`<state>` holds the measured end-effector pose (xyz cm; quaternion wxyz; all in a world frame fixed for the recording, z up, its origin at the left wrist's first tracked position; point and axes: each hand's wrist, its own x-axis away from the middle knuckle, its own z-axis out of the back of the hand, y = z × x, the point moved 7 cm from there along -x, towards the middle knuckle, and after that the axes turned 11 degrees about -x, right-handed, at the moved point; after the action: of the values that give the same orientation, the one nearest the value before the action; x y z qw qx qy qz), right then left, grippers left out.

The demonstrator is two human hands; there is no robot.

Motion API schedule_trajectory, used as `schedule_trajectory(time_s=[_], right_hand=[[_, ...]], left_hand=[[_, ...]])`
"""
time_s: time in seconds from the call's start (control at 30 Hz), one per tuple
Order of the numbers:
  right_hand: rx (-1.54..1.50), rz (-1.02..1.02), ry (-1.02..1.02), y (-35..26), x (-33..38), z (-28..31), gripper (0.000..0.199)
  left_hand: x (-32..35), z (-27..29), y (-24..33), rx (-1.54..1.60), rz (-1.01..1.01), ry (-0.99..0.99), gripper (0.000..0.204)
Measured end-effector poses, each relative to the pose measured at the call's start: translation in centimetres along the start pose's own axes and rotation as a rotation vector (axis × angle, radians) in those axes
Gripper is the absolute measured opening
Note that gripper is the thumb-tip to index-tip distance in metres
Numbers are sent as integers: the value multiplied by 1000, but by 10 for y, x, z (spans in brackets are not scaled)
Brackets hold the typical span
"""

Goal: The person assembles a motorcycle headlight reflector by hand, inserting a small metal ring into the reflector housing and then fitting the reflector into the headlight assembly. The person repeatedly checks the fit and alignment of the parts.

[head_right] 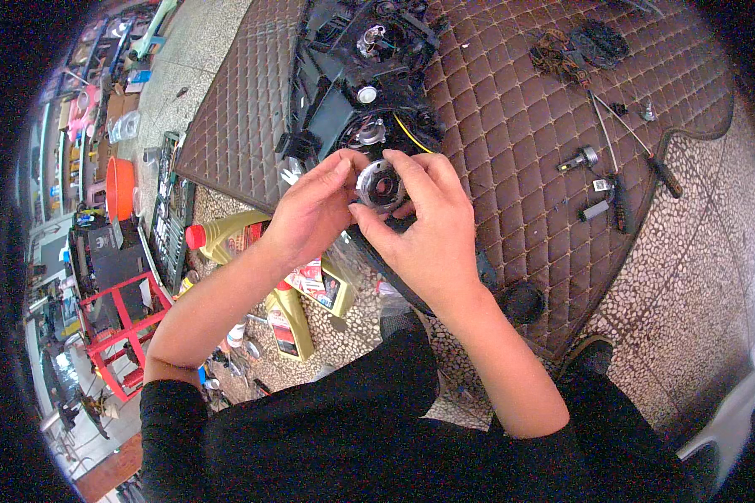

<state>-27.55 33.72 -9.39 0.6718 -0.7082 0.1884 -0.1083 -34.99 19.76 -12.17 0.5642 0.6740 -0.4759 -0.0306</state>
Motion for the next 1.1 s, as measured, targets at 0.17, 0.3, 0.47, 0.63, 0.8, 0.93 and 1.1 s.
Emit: schedule_trajectory(time_s=[0.17,0.3,0.47,0.63,0.8,0.93,1.1], right_hand=[[40,27,14,-4,0,2,56],[47,-12,34,-3,0,4,54],[-20,-54,102,-6,-1,5,50],[-122,-173,97,-1,-1,3,48],[-51,-158,104,-4,-3,5,51],[-31,-206,71,-4,1,5,50],[-17,-219,105,-6,0,4,53]], left_hand=[[0,-4,1,-29,-8,-39,31],[-1,-7,2,-77,-45,-58,25],[0,-5,1,-58,-82,-71,34],[-1,-4,4,-96,-140,-96,38],[-1,-4,2,-103,-153,-89,40],[-1,-3,2,-128,-163,-70,41],[0,-5,2,-82,-135,-75,42]])
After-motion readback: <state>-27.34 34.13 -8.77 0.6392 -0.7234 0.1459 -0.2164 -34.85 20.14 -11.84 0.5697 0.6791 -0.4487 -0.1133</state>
